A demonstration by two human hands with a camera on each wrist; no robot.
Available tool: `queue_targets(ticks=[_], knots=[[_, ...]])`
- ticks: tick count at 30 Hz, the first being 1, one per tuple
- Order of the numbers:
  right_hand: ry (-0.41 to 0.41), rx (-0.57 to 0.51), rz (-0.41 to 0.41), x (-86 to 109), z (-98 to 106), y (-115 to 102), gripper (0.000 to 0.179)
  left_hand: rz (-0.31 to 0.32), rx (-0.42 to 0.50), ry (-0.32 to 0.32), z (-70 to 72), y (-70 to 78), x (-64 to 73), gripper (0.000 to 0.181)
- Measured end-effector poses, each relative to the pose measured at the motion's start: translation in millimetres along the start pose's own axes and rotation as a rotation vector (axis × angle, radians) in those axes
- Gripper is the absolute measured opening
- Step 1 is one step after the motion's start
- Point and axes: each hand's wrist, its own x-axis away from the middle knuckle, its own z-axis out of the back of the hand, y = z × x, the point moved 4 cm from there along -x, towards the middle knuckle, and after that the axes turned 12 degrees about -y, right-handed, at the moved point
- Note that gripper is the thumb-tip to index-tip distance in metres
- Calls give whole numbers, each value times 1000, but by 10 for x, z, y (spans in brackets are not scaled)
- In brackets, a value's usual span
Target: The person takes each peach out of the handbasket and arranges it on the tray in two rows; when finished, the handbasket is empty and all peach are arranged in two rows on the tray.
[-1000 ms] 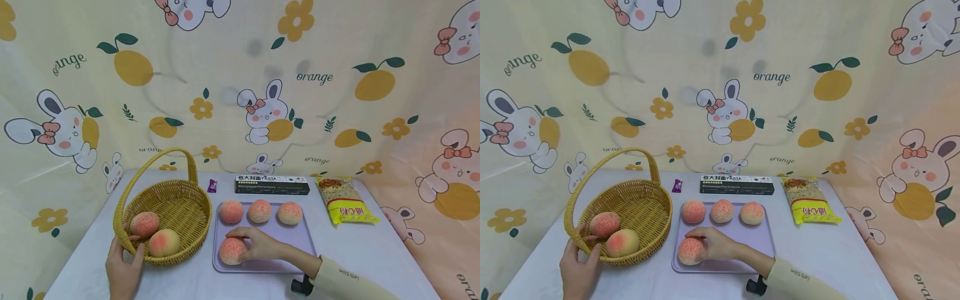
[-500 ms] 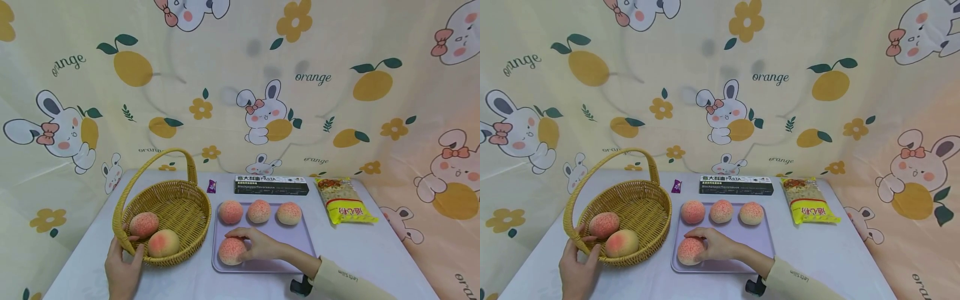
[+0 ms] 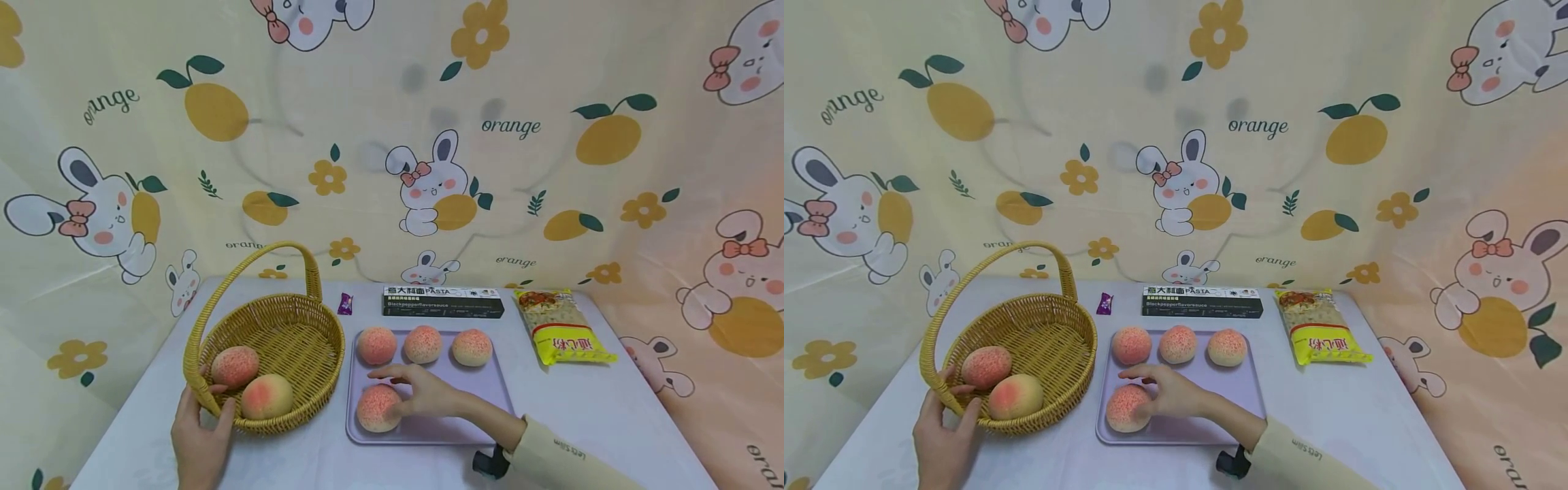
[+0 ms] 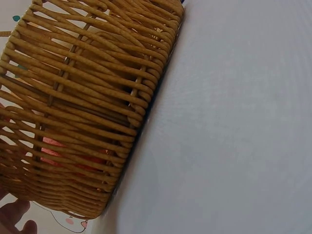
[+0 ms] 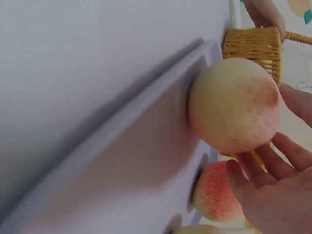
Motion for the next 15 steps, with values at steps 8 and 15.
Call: queue_targets(ticks=[8,15], knots=[[8,-23,37,-116,144,-160,56,1,11,-5,-12,-12,-15,51],[-20,2,41,-381,193,-373,59,22,-6,-6,-4,-5,-5,46]])
